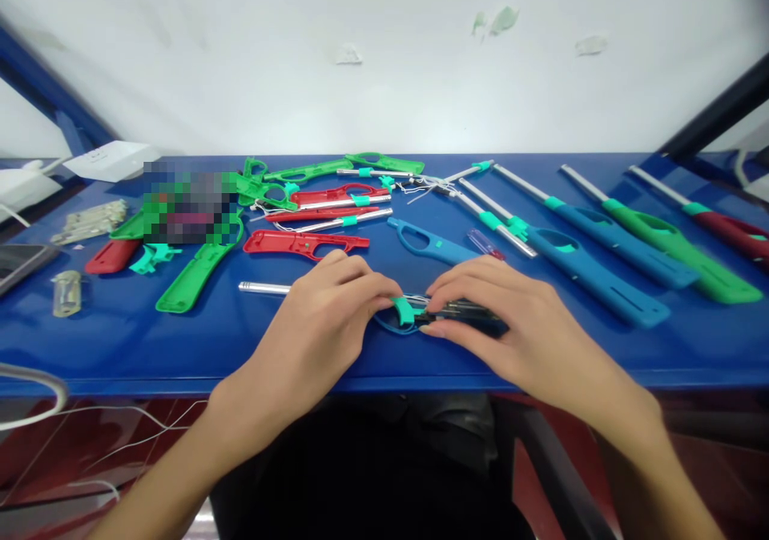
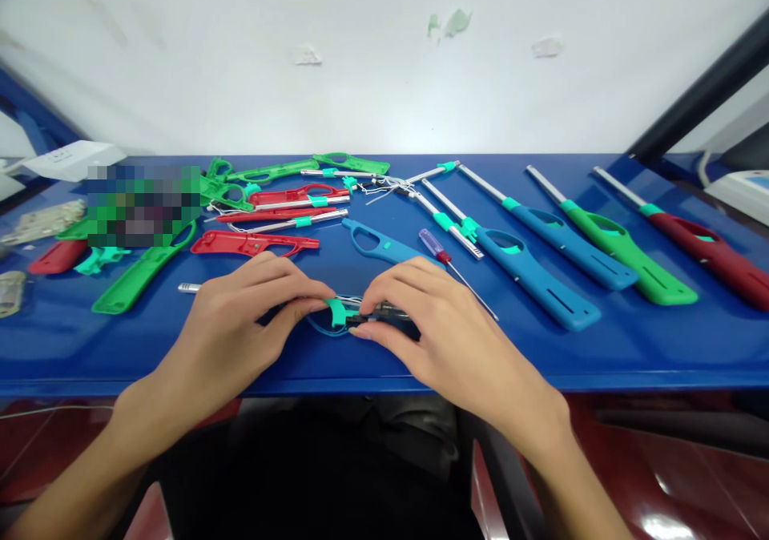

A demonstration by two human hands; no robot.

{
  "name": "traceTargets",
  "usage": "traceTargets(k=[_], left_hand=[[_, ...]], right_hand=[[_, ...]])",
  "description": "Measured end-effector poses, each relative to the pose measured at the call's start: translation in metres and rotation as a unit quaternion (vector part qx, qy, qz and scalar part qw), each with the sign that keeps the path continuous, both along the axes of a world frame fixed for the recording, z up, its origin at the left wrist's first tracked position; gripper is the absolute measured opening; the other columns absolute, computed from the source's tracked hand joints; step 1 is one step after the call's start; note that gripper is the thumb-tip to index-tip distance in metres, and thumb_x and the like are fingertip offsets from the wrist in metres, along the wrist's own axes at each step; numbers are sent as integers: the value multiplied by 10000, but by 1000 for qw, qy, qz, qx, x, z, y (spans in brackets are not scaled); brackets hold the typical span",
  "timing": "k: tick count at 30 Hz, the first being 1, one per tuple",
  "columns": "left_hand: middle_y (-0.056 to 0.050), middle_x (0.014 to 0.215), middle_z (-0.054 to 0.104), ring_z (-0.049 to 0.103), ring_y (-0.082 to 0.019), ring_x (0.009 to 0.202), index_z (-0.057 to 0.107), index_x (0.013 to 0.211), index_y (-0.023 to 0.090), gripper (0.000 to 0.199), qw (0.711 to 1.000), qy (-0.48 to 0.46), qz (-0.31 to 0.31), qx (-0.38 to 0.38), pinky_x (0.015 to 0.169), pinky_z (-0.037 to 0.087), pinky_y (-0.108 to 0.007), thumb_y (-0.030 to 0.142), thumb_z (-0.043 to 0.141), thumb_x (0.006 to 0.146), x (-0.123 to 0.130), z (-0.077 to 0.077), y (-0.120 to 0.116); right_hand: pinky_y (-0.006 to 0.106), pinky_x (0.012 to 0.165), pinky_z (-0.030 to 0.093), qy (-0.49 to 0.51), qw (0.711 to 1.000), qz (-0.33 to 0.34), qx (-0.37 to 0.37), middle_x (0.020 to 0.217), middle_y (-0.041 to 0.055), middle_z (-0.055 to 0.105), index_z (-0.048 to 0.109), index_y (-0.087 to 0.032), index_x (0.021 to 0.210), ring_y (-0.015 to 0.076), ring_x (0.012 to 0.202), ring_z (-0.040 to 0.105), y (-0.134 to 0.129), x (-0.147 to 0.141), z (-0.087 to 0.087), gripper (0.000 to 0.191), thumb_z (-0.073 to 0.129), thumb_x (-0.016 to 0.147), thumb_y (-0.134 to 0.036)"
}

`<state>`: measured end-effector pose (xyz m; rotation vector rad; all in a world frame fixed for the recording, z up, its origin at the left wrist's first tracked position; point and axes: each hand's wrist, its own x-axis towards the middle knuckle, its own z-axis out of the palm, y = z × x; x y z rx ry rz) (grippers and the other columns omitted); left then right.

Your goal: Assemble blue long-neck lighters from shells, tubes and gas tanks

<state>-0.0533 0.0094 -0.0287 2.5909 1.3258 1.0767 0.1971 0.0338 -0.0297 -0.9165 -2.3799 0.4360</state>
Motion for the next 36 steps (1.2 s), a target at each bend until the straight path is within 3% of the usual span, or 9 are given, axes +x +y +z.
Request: traceTargets(k=[12, 20, 27, 36], left_hand=[[9, 907, 676, 595, -148, 810, 758, 1032, 172, 193, 999, 22, 9, 22, 774, 487, -291, 19, 644, 1003, 2, -2, -1], [5, 1073, 707, 661, -124, 938, 734, 1148, 216, 192, 998, 21, -51, -12, 829, 518, -239, 83, 662, 1028, -7, 0, -1], [6, 906, 760, 649, -136, 795, 756, 1016, 169, 67, 999, 11, -23, 40, 759, 526, -266, 115, 753, 977, -3, 3, 0], [1, 915, 802, 699, -149, 840, 770, 999, 176, 96, 999, 5, -19, 28, 835, 561, -296, 90, 732, 981, 0, 7, -2]], right_hand=[[258, 1028, 448, 1, 1000, -2, -1, 1151, -75, 735, 666, -310, 1063, 132, 1117, 656, 1, -1, -1, 89, 716, 1031, -376], [303, 989, 490, -2, 1000, -7, -9, 1148, -45, 745, 681, -299, 1061, 167, 1097, 673, 0, 0, 0, 94, 714, 1028, -381], [321, 983, 518, -1, 1000, -9, -4, 1151, -25, 758, 691, -287, 1052, 185, 1096, 691, 1, -1, 0, 77, 713, 1025, -356], [289, 960, 476, -3, 1000, -13, -6, 1116, -67, 735, 661, -312, 1070, 147, 1067, 665, -2, -3, 2, 85, 701, 1041, -381]])
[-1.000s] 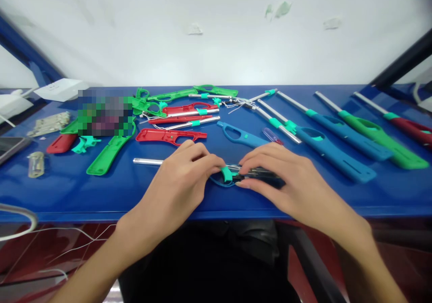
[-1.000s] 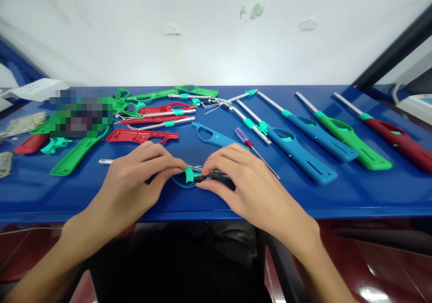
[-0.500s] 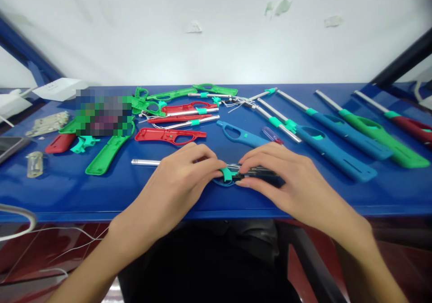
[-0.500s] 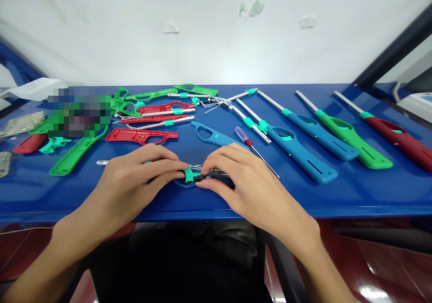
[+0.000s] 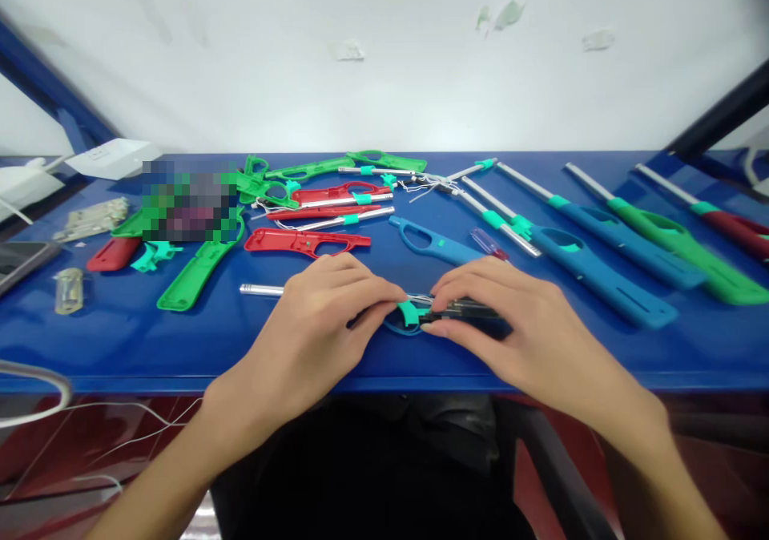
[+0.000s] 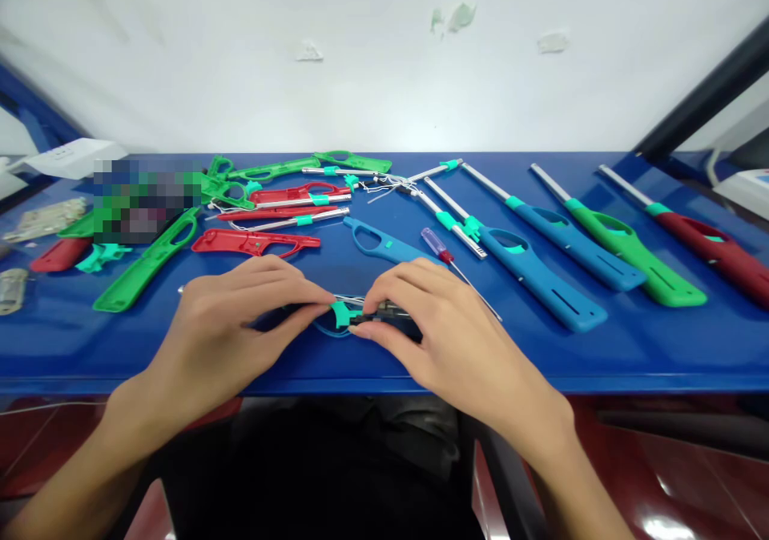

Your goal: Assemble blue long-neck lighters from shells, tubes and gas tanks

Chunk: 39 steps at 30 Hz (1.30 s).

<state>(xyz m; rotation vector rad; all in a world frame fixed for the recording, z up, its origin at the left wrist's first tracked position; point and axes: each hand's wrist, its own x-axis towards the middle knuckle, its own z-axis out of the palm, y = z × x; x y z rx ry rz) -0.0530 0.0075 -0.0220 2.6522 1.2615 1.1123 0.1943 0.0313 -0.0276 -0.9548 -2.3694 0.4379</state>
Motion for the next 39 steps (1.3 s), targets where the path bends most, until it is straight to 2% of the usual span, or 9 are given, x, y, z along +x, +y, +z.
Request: traceTargets(k=[6, 12, 16, 23, 25, 32, 39], left_hand=[[20, 924, 798, 719, -138, 850, 749, 1025, 197, 112, 999, -33, -6, -20, 806, 585, -266, 97, 748, 974, 3, -5, 0], [47, 1064, 825, 771, -105, 923, 751, 1167, 243, 238, 995, -69, -9, -78, 858, 599, -208, 86, 707, 994, -4, -3, -6], [6, 1166, 808, 763, -155, 1070, 750, 1163, 229, 237, 993, -71, -10, -93, 968, 607, -273, 79, 679, 994, -13, 0, -6], [5, 1137, 778, 722, -153, 1063, 777, 1113, 216, 154, 992, -21, -7, -125, 976, 562, -276, 159, 673, 1015, -15, 2, -7], [-3, 1143, 767, 710, -159, 1081, 772, 1120, 209, 157, 991, -22, -15, -129, 989, 555, -285, 162, 657, 1026, -14, 1, -6], [-24, 1114, 748, 703, -172, 1038, 769, 1112, 196, 141, 990, -43, -26, -129, 944, 558, -318, 165, 657, 1031, -13, -4, -3], [-12, 1116, 733, 687, -149, 1049, 762, 1124, 192, 139, 991, -40, -26, -127, 952, 527, -283, 169, 653, 1040, -13, -5, -2]], right_hand=[[316, 951, 486, -14, 1000, -1, 19, 1193, -45, 740, 649, -323, 1253, 165, 1095, 666, -3, -3, 1, 224, 688, 1049, -406], [348, 944, 512, -5, 998, -8, 59, 1143, -18, 758, 703, -288, 1131, 181, 1036, 689, -6, -11, 2, 94, 660, 1063, -337], [378, 904, 530, -12, 997, -23, 75, 1081, -7, 776, 700, -273, 1082, 201, 979, 707, -9, -19, 3, 68, 642, 1065, -302], [450, 887, 529, -73, 995, -31, 61, 1061, -14, 777, 695, -300, 1076, 248, 975, 727, -11, -24, 15, 78, 667, 1043, -365], [439, 837, 535, -81, 995, -38, 54, 1048, -5, 776, 692, -296, 1069, 250, 953, 735, -12, -25, 17, 79, 659, 1040, -362], [401, 684, 518, -79, 988, -124, 56, 973, -6, 768, 699, -307, 1001, 231, 773, 726, -15, -24, 16, 83, 677, 999, -387], [390, 657, 510, -68, 989, -116, 63, 915, -28, 763, 702, -313, 963, 218, 763, 733, -16, -25, 15, 89, 659, 1020, -366]])
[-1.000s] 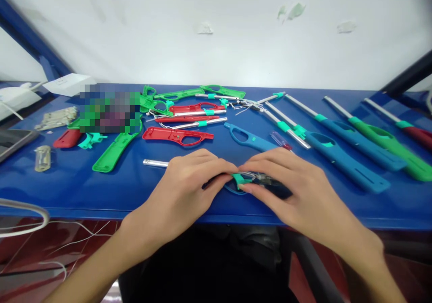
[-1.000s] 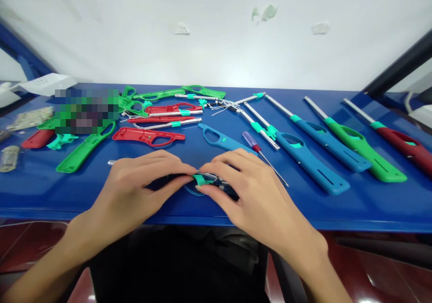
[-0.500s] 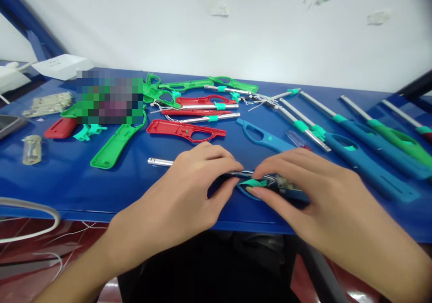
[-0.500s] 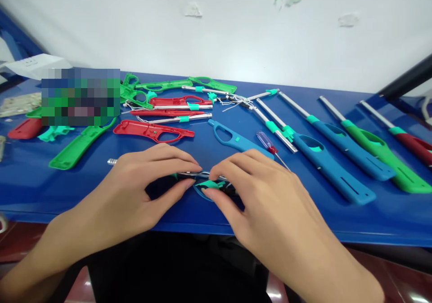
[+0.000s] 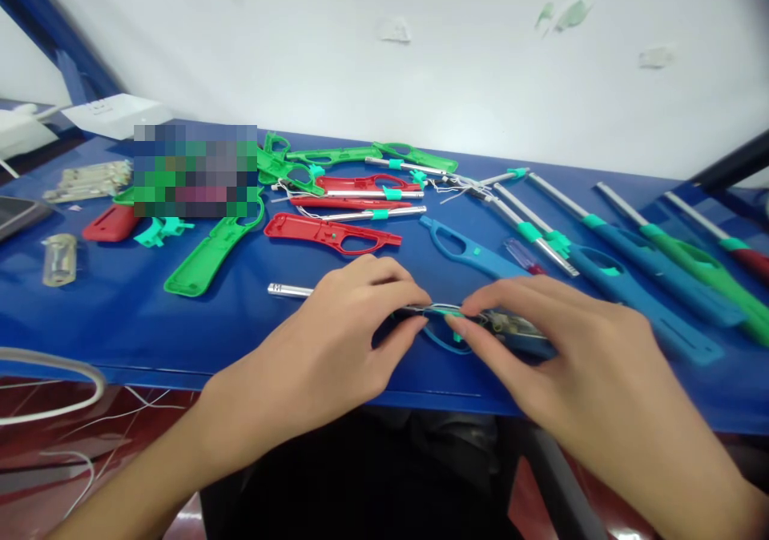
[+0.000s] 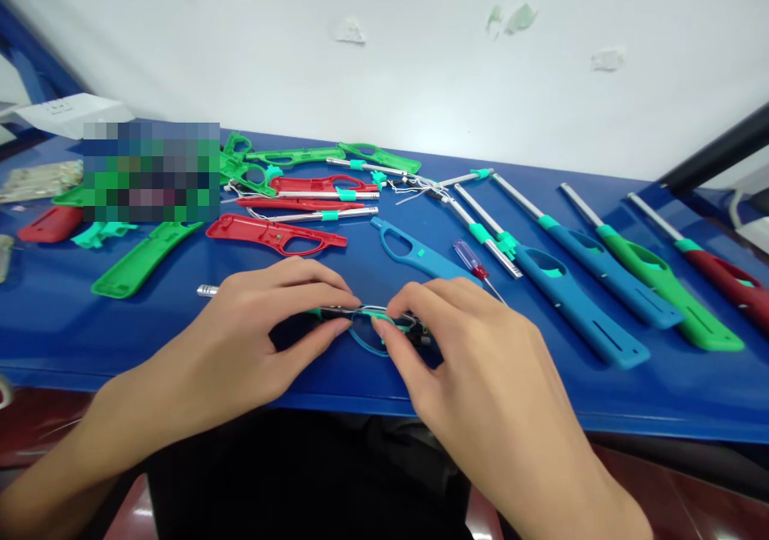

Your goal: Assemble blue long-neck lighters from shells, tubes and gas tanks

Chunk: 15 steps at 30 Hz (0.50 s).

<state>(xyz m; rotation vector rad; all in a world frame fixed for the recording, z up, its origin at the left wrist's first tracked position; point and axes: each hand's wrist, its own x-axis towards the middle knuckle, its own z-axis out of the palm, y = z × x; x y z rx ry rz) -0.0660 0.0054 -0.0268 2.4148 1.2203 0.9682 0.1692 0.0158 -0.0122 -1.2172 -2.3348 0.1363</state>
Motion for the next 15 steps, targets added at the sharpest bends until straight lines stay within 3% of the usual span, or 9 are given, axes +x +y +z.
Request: traceTargets(k=[10, 15], left_hand=[[5, 1208, 664, 635, -128, 1133, 709, 1255, 252, 195, 999, 12, -18, -33, 1010, 489, -259, 250, 643, 1072, -1, -1, -3], [2, 1180, 669, 640, -148, 1115, 682, 1194, 238, 141, 999, 14, -13, -33, 995, 497, -283, 262, 674, 1056, 0, -1, -2]], right_hand=[[381, 581, 518, 9, 1000, -15, -2, 914, -30, 778, 720, -318, 968, 224, 757, 762, -1, 0, -1, 78, 659, 1004, -351], [361, 614, 530, -2, 1000, -17, 5, 921, -53, 799, 728, -323, 1006, 207, 751, 783, -2, -2, 2, 57, 676, 984, -315]])
